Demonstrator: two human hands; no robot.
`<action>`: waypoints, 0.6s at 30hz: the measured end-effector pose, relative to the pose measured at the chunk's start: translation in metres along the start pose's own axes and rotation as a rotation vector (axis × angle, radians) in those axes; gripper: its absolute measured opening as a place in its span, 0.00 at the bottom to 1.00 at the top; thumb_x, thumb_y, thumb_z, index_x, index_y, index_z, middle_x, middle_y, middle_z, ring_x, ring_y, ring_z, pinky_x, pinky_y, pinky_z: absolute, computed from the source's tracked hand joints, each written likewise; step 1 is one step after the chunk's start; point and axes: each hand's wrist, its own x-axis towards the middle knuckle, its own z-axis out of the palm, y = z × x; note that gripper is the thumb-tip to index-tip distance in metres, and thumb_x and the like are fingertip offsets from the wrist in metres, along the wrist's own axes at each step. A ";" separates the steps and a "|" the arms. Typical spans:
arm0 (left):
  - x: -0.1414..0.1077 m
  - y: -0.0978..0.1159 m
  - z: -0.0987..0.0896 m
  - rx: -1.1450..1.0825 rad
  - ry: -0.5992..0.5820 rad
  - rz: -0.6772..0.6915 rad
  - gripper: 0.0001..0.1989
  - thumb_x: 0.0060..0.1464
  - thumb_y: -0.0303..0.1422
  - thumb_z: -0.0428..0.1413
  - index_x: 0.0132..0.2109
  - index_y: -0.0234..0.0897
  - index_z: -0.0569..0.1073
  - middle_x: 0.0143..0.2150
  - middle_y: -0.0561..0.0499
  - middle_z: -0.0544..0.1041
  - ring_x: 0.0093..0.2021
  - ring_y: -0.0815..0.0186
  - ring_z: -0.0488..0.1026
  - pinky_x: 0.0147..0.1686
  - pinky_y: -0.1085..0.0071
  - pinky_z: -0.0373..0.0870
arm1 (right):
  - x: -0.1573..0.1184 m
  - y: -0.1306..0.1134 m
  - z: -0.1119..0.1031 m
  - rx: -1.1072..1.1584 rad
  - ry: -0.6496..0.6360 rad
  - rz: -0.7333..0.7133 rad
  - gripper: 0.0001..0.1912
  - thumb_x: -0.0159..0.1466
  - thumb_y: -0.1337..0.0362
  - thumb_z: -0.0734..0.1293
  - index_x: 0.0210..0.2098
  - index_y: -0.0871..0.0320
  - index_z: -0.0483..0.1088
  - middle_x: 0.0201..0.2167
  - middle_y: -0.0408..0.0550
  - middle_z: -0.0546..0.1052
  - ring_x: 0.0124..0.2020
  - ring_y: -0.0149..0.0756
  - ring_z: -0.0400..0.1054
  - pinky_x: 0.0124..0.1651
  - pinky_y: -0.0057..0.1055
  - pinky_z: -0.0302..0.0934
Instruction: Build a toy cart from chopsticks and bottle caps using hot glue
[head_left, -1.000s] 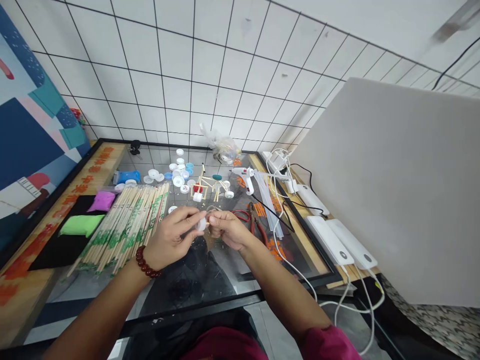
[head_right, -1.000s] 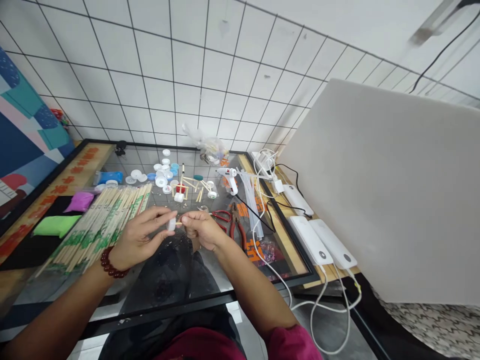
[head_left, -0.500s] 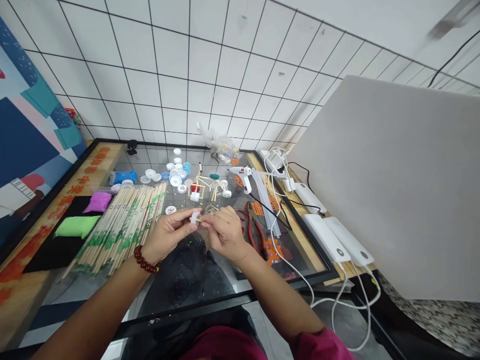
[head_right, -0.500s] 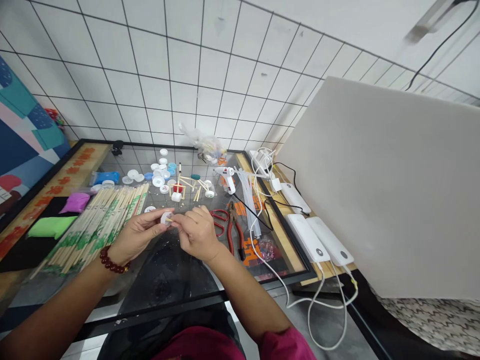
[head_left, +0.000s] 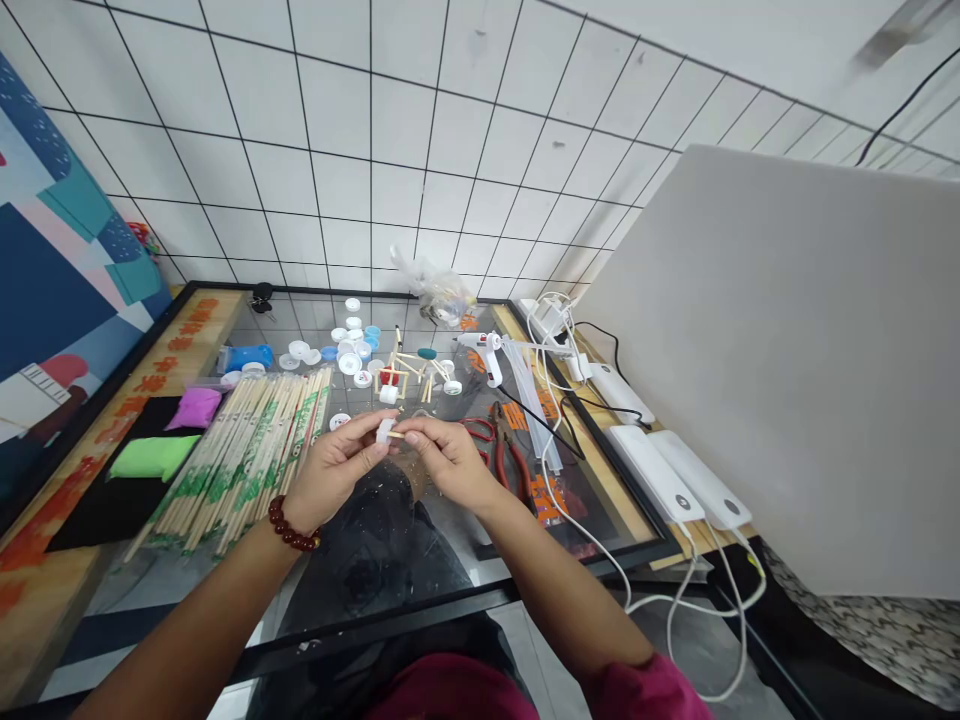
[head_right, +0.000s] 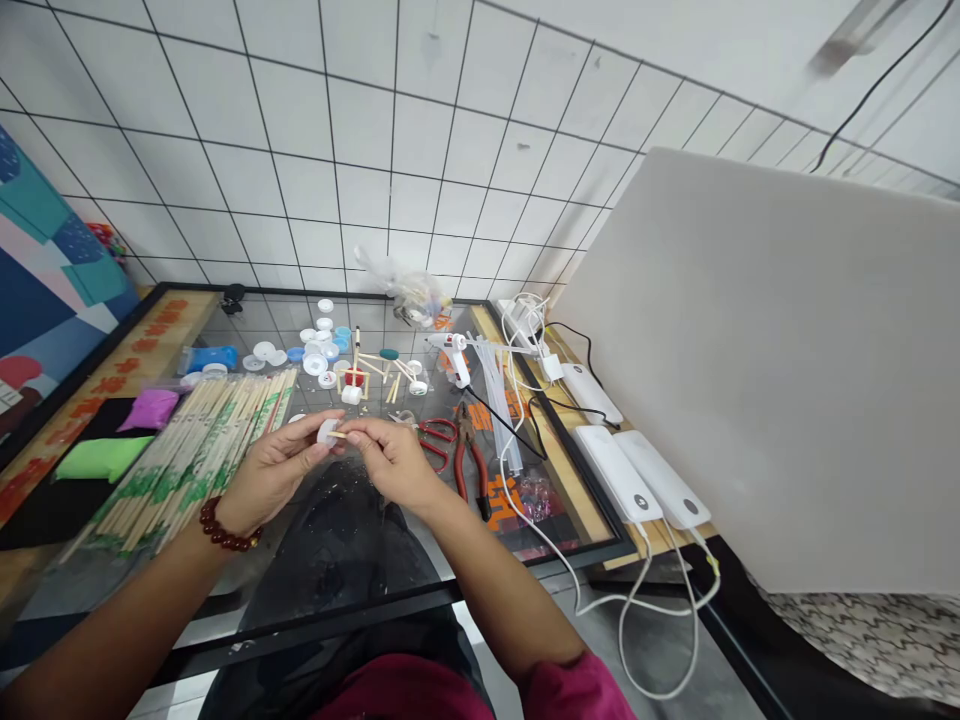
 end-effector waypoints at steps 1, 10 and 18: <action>0.000 -0.001 0.001 -0.039 0.009 -0.020 0.23 0.52 0.40 0.64 0.54 0.40 0.78 0.50 0.45 0.81 0.42 0.60 0.79 0.52 0.58 0.74 | 0.000 0.000 0.000 -0.003 -0.002 -0.002 0.16 0.70 0.55 0.60 0.43 0.55 0.78 0.38 0.47 0.81 0.40 0.37 0.75 0.47 0.34 0.66; 0.000 -0.001 0.007 -0.174 0.071 -0.061 0.24 0.48 0.39 0.67 0.53 0.38 0.79 0.46 0.45 0.82 0.41 0.60 0.80 0.52 0.58 0.74 | 0.001 0.001 0.002 0.031 -0.028 0.004 0.18 0.71 0.54 0.59 0.45 0.55 0.77 0.40 0.47 0.81 0.44 0.37 0.75 0.52 0.36 0.66; 0.000 -0.006 0.007 -0.028 0.151 0.032 0.21 0.49 0.37 0.67 0.52 0.40 0.79 0.55 0.45 0.79 0.54 0.56 0.76 0.59 0.58 0.68 | 0.001 0.002 0.001 0.010 -0.047 0.039 0.20 0.70 0.51 0.60 0.48 0.56 0.77 0.43 0.49 0.81 0.47 0.38 0.75 0.54 0.36 0.66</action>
